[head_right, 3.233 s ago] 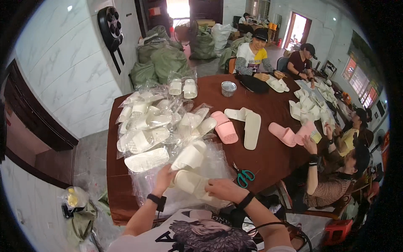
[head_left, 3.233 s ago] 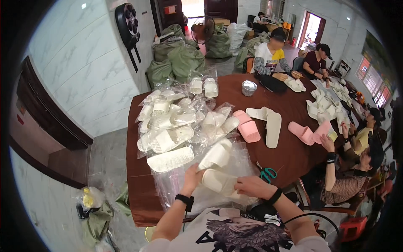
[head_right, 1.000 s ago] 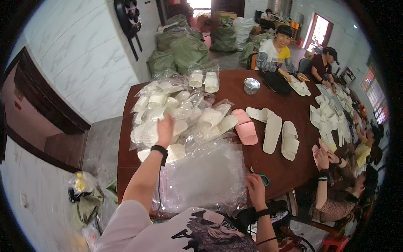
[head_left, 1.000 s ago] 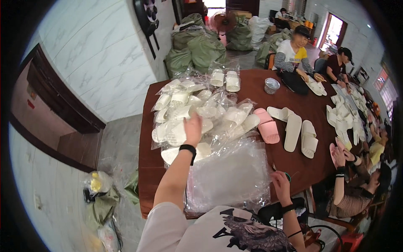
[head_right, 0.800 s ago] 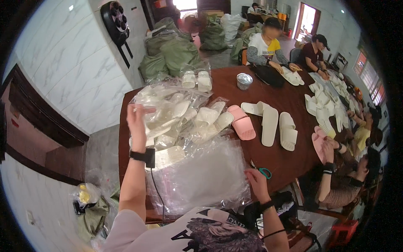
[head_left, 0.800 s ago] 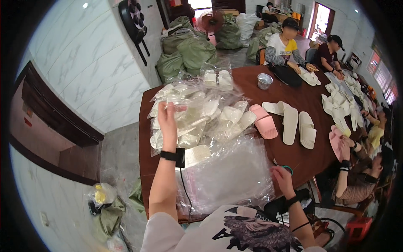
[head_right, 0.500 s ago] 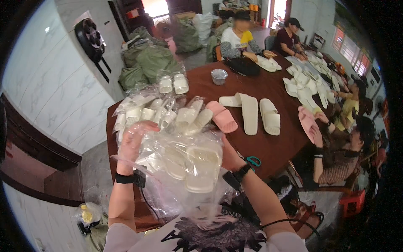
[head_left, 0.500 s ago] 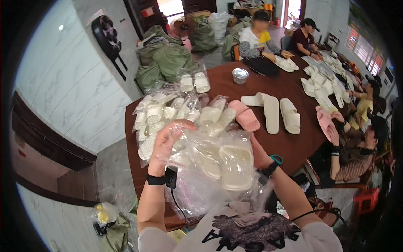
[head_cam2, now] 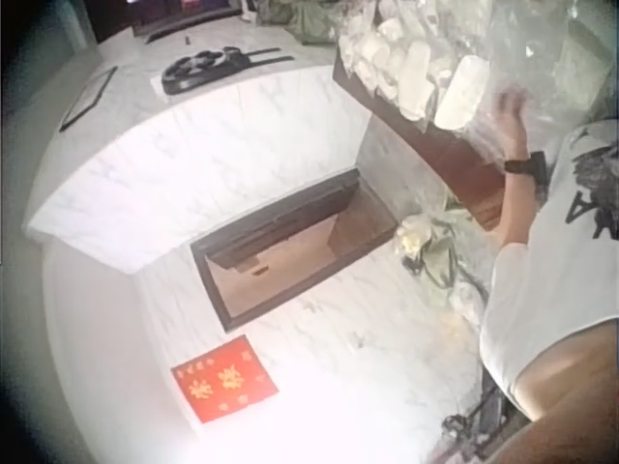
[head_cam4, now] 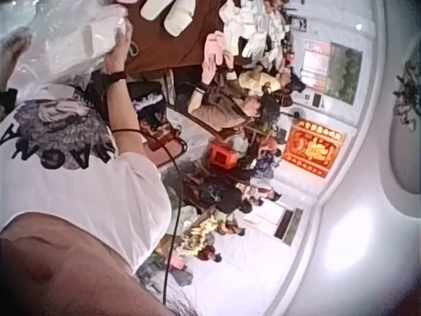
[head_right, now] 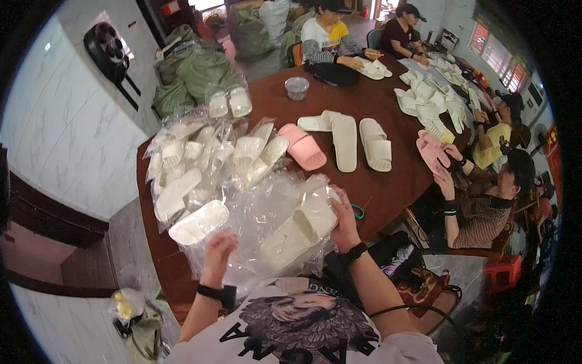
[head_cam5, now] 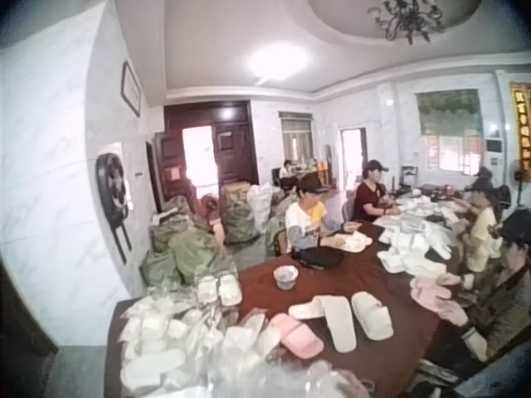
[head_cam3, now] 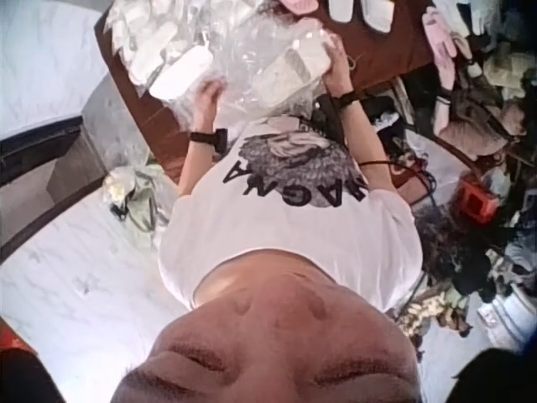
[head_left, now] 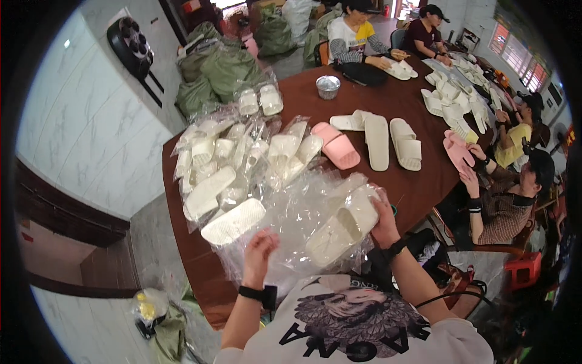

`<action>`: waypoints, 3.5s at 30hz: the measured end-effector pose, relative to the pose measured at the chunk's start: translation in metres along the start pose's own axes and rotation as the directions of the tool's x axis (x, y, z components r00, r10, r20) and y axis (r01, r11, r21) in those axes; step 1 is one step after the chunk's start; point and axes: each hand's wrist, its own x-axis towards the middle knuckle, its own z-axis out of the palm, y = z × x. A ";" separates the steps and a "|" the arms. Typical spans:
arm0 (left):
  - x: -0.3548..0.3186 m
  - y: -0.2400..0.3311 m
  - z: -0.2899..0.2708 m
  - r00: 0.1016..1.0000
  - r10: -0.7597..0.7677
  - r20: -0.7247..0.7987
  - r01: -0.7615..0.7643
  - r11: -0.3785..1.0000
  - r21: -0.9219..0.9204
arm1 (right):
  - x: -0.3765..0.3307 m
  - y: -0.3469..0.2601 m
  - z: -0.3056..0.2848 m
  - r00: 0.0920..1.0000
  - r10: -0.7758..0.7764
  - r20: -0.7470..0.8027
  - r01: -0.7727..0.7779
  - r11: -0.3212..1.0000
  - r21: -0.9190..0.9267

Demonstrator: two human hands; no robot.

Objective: Processing and sorting slipper components in a manufacturing setting.

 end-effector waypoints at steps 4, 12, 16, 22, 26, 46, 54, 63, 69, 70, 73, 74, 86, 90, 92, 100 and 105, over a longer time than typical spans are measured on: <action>0.009 0.033 -0.010 0.878 0.289 -0.382 -0.284 0.956 0.070 | -0.011 0.005 -0.017 0.997 0.032 -0.073 -0.030 0.999 0.031; -0.024 -0.033 -0.016 0.949 0.221 -0.224 -0.104 0.893 0.439 | -0.026 0.058 -0.080 0.988 0.128 -0.087 -0.155 0.857 -0.492; -0.032 -0.074 -0.014 0.966 0.103 -0.236 0.006 0.907 0.420 | -0.010 0.068 -0.080 0.991 0.038 -0.128 -0.123 0.629 -0.768; -0.027 -0.051 0.006 0.922 -0.383 0.055 0.358 0.900 0.250 | 0.000 0.065 -0.095 0.995 -0.094 -0.045 -0.005 0.390 -0.921; -0.013 -0.070 -0.005 0.939 -0.345 0.008 0.307 0.845 0.437 | 0.005 0.070 -0.102 0.989 -0.136 -0.060 0.004 0.426 -0.905; 0.016 -0.112 -0.009 0.955 -0.293 -0.049 0.237 0.653 0.720 | 0.030 0.075 -0.088 0.981 0.145 -0.130 -0.193 0.673 -0.714; 0.012 -0.096 -0.001 0.927 -0.366 0.082 0.273 0.809 0.521 | 0.015 0.065 -0.089 0.975 0.219 -0.024 -0.204 0.857 -0.473; 0.007 -0.082 0.014 0.940 -0.341 0.002 0.337 0.930 0.143 | 0.008 0.058 -0.077 0.958 0.274 0.084 -0.195 0.838 -0.509; 0.003 -0.076 0.014 0.951 -0.290 0.110 0.294 0.956 -0.021 | 0.001 0.038 -0.050 0.953 0.262 0.152 -0.144 0.833 -0.534; 0.003 -0.075 0.016 0.965 -0.236 0.116 0.243 0.969 -0.049 | 0.002 0.041 -0.053 0.955 0.243 0.167 -0.116 0.831 -0.544; 0.004 -0.067 0.024 0.981 -0.169 0.099 0.177 0.981 -0.074 | 0.001 0.038 -0.051 0.947 0.282 0.154 -0.149 0.809 -0.569; 0.003 -0.064 0.027 0.985 -0.155 0.081 0.160 0.985 -0.071 | -0.002 0.036 -0.048 0.946 0.284 0.155 -0.150 0.809 -0.568; 0.001 -0.069 0.033 0.985 -0.114 -0.126 0.110 0.993 -0.037 | -0.005 0.048 -0.045 0.971 0.239 0.002 -0.190 0.779 -0.598; -0.007 -0.044 0.043 0.994 -0.036 -0.106 0.052 0.987 0.150 | -0.010 0.049 -0.054 0.982 0.187 -0.017 -0.152 0.740 -0.655; -0.010 -0.034 0.047 0.993 -0.013 -0.118 0.015 1.000 0.014 | -0.001 0.062 -0.061 0.999 0.034 0.038 -0.005 0.813 -0.583; -0.026 -0.031 0.011 0.969 -0.005 -0.248 0.016 0.999 0.042 | 0.000 0.075 -0.061 0.987 0.161 -0.029 -0.129 0.655 -0.744; -0.031 -0.027 -0.006 0.956 0.022 -0.293 0.002 0.997 0.081 | 0.003 0.098 -0.075 0.987 0.159 -0.036 -0.126 0.607 -0.785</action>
